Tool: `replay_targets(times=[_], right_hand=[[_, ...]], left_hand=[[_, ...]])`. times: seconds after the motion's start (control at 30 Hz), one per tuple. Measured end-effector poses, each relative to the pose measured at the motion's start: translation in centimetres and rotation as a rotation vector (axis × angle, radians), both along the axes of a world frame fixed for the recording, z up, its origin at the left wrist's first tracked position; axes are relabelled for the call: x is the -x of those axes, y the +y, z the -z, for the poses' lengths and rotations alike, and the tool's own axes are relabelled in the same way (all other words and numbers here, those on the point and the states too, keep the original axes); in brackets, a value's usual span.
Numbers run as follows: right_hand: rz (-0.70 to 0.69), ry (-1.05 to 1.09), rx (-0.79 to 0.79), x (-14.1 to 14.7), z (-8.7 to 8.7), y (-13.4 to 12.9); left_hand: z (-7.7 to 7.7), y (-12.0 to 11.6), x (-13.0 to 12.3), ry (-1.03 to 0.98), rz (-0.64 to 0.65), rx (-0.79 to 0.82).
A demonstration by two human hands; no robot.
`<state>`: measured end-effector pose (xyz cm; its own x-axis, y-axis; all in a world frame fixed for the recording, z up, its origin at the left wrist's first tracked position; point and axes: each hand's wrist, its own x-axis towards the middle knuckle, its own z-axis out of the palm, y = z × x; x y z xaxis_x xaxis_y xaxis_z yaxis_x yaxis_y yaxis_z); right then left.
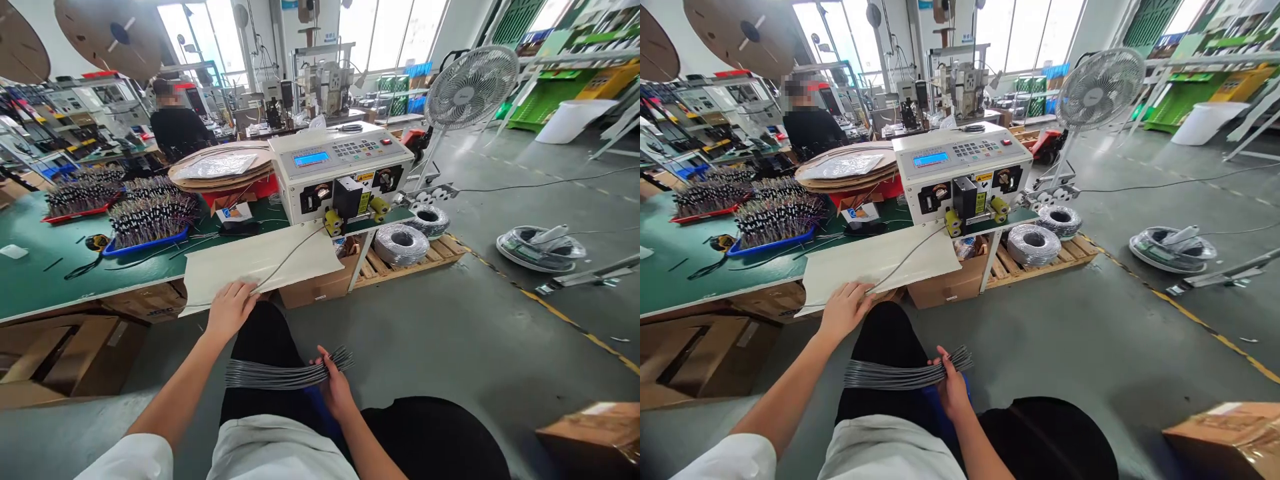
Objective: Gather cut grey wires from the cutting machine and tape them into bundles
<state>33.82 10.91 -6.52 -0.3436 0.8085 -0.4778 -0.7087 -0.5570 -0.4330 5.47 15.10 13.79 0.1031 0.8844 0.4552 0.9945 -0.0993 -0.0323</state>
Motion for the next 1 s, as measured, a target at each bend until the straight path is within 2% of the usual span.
replay_targets(times=[0.13, 0.23, 0.33, 0.5, 0.57, 0.7, 1.0], right_hand=[[-0.008, -0.045, 0.0, 0.0, 0.4, 0.2], [-0.012, -0.057, 0.012, 0.1, 0.4, 0.4], [-0.011, -0.034, 0.01, 0.2, 0.0, 0.3], [0.014, -0.004, 0.006, 0.5, -0.4, 0.2], [0.019, -0.008, 0.014, 0.7, -0.4, 0.2], [0.019, -0.002, 0.01, 0.8, -0.4, 0.1], [0.044, 0.03, 0.017, 0.7, -0.1, -0.2]], left_hand=[[0.6, -2.9, 1.3, 0.034, 0.101, -0.116], [1.8, -6.1, 1.5, 0.074, 0.215, -0.14], [3.6, -9.4, 1.1, 0.125, 0.291, -0.038], [6.5, -13.4, 0.0, 0.188, 0.308, 0.267], [7.3, -14.1, -0.1, 0.178, 0.302, 0.334], [7.9, -14.4, 0.1, 0.142, 0.296, 0.367], [7.5, -13.7, 0.3, 0.116, 0.363, 0.405]])
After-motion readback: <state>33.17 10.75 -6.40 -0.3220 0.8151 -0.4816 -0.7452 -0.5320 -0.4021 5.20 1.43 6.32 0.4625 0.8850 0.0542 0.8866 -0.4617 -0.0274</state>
